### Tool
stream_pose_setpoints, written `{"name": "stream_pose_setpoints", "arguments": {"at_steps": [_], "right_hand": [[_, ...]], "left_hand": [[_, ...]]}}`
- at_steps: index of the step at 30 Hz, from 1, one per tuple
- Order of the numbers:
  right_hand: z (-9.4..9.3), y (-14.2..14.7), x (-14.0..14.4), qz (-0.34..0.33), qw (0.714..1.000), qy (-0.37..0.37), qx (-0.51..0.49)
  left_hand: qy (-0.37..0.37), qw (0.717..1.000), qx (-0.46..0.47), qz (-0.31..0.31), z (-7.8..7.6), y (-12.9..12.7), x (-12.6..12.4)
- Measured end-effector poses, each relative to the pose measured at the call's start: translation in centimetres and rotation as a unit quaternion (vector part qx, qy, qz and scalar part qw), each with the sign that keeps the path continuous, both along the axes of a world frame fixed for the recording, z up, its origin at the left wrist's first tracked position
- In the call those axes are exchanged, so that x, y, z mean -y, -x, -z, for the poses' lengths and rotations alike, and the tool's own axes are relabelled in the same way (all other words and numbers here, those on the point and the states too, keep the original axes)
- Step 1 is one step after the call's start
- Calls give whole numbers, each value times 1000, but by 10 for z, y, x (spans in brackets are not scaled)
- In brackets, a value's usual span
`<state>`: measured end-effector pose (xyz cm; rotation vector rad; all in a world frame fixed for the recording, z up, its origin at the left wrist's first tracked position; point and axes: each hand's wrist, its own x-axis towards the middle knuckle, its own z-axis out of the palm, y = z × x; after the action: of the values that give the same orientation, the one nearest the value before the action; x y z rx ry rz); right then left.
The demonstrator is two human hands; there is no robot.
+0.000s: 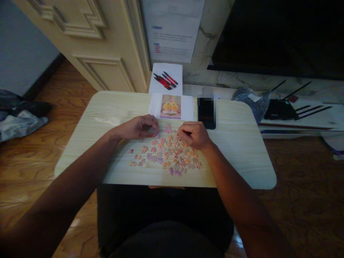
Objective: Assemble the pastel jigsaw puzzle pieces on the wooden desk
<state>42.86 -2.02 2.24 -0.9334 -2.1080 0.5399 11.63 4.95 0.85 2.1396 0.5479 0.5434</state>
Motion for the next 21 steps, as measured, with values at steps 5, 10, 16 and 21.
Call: {"name": "stream_pose_setpoints", "arguments": {"at_steps": [5,10,16,21], "right_hand": [[1,0,-1,-11,1000,-1,6],[4,0,-1,-21,1000,1,8],[5,5,2,-22,1000,2,15],[8,8,3,-20,1000,14,12]], "left_hand": [[10,1000,1,-14,-1,-1,1],[73,996,16,-46,-3,-4,5],[136,987,49,-70,-5,-6,12],[156,984,53,-68,-4,-6,11]]}}
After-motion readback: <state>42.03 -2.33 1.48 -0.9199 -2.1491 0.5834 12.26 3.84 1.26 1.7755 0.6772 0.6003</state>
